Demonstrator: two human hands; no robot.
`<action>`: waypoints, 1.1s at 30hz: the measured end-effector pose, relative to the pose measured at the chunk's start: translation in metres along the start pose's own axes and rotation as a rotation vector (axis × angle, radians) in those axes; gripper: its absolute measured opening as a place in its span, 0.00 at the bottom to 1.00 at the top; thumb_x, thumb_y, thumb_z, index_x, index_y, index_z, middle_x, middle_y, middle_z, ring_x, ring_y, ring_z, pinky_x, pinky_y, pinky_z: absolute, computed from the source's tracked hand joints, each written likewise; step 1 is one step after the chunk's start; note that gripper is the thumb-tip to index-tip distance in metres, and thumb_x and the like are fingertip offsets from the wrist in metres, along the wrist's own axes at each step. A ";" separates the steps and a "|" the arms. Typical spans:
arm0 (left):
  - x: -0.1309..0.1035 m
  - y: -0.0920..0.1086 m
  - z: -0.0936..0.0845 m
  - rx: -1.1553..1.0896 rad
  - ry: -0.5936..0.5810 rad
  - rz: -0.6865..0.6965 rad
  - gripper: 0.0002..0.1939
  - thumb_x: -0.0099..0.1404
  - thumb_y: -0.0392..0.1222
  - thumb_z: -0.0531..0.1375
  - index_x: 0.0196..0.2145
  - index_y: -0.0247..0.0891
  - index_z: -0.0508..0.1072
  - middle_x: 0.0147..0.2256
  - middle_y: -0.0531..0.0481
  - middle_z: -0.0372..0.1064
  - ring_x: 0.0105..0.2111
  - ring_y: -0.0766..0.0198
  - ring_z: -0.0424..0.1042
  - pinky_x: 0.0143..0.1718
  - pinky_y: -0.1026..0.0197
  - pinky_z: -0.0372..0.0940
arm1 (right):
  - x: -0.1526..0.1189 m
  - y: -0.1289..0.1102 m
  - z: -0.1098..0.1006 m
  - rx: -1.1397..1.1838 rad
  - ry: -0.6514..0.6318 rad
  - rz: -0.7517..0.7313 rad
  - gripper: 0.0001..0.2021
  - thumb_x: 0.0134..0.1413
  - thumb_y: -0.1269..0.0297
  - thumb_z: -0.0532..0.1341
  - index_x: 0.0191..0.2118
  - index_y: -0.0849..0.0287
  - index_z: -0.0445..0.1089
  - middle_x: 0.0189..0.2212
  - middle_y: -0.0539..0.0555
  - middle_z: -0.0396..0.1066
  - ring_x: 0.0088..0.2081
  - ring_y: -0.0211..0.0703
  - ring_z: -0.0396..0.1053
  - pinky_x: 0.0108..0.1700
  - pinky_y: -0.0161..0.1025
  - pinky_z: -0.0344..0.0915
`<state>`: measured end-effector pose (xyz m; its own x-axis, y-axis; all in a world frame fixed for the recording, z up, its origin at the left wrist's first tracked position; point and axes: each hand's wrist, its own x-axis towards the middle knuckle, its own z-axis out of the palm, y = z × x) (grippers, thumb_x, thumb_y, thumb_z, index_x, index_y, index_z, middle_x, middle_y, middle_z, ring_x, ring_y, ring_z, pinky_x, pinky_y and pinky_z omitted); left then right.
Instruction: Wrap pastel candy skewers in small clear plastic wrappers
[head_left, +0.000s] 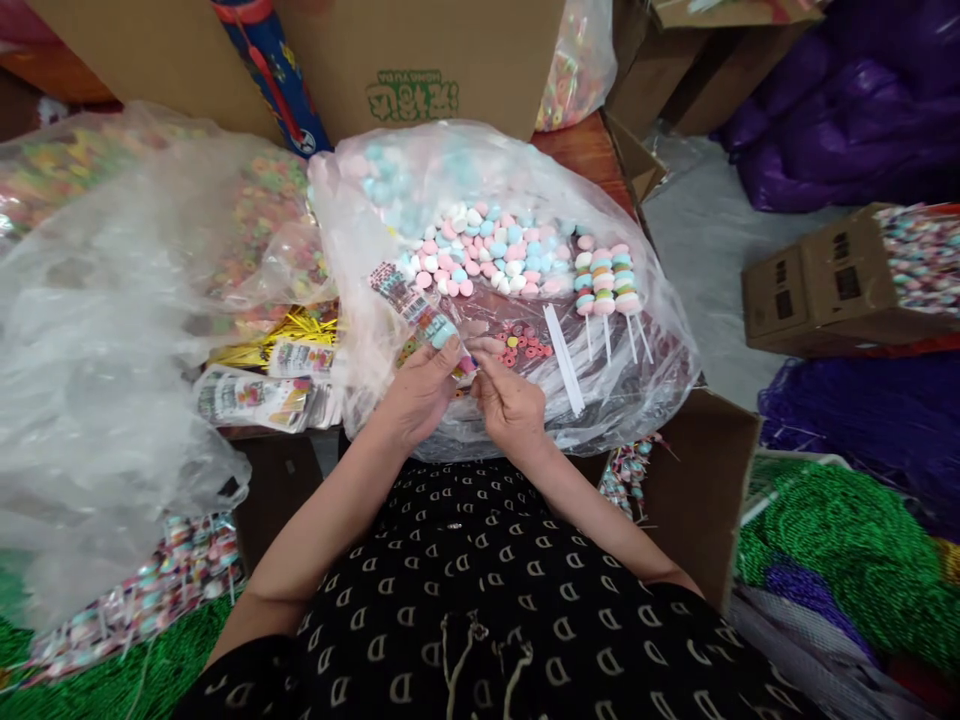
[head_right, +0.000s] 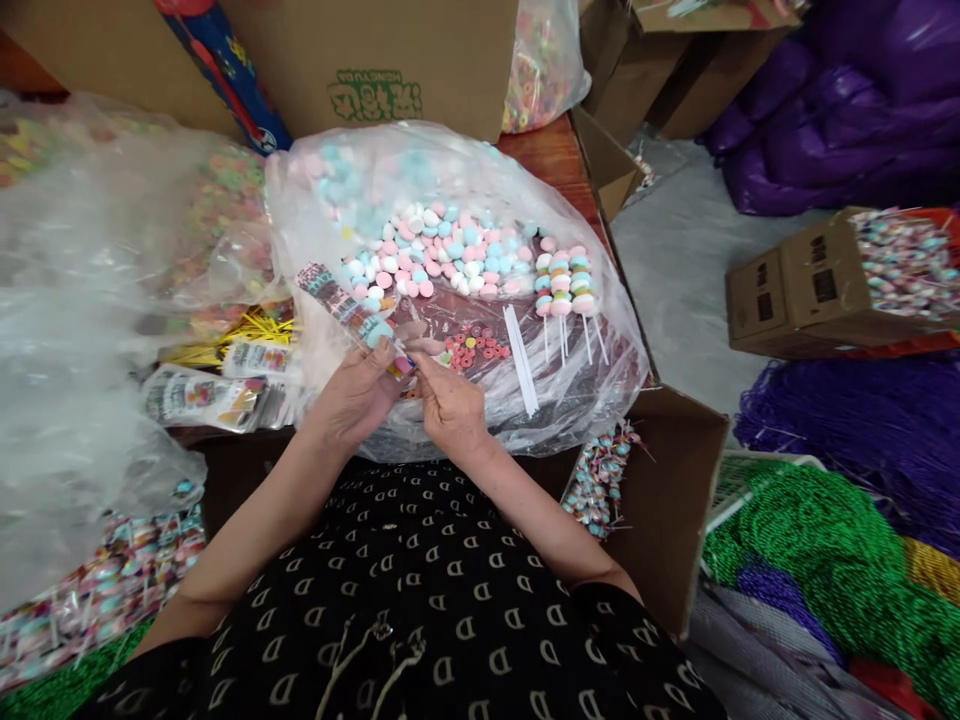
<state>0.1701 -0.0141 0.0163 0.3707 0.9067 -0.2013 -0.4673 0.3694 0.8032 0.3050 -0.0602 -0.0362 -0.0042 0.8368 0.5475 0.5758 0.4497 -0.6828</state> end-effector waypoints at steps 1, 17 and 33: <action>0.000 -0.002 0.001 -0.004 0.002 -0.010 0.21 0.58 0.57 0.73 0.36 0.36 0.78 0.34 0.45 0.79 0.48 0.52 0.78 0.41 0.58 0.72 | -0.001 0.000 0.001 -0.030 -0.002 -0.016 0.20 0.74 0.65 0.51 0.62 0.55 0.74 0.42 0.56 0.84 0.42 0.43 0.83 0.48 0.41 0.81; -0.013 -0.001 -0.011 0.084 -0.267 -0.171 0.24 0.59 0.62 0.72 0.24 0.40 0.73 0.22 0.52 0.68 0.29 0.60 0.75 0.37 0.55 0.73 | 0.048 -0.009 -0.041 0.409 -0.149 0.353 0.23 0.66 0.41 0.60 0.56 0.50 0.77 0.47 0.55 0.83 0.48 0.47 0.81 0.51 0.49 0.79; -0.019 0.005 -0.035 0.774 0.140 0.293 0.23 0.70 0.64 0.59 0.45 0.40 0.74 0.36 0.43 0.75 0.41 0.50 0.76 0.47 0.48 0.71 | 0.067 -0.024 0.022 0.482 -0.014 0.236 0.20 0.63 0.44 0.65 0.54 0.49 0.71 0.46 0.55 0.79 0.49 0.49 0.78 0.55 0.52 0.77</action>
<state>0.1322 -0.0222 0.0045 0.1933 0.9799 0.0489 0.1722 -0.0830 0.9816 0.2728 -0.0085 0.0064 0.0671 0.9352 0.3477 0.1220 0.3381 -0.9332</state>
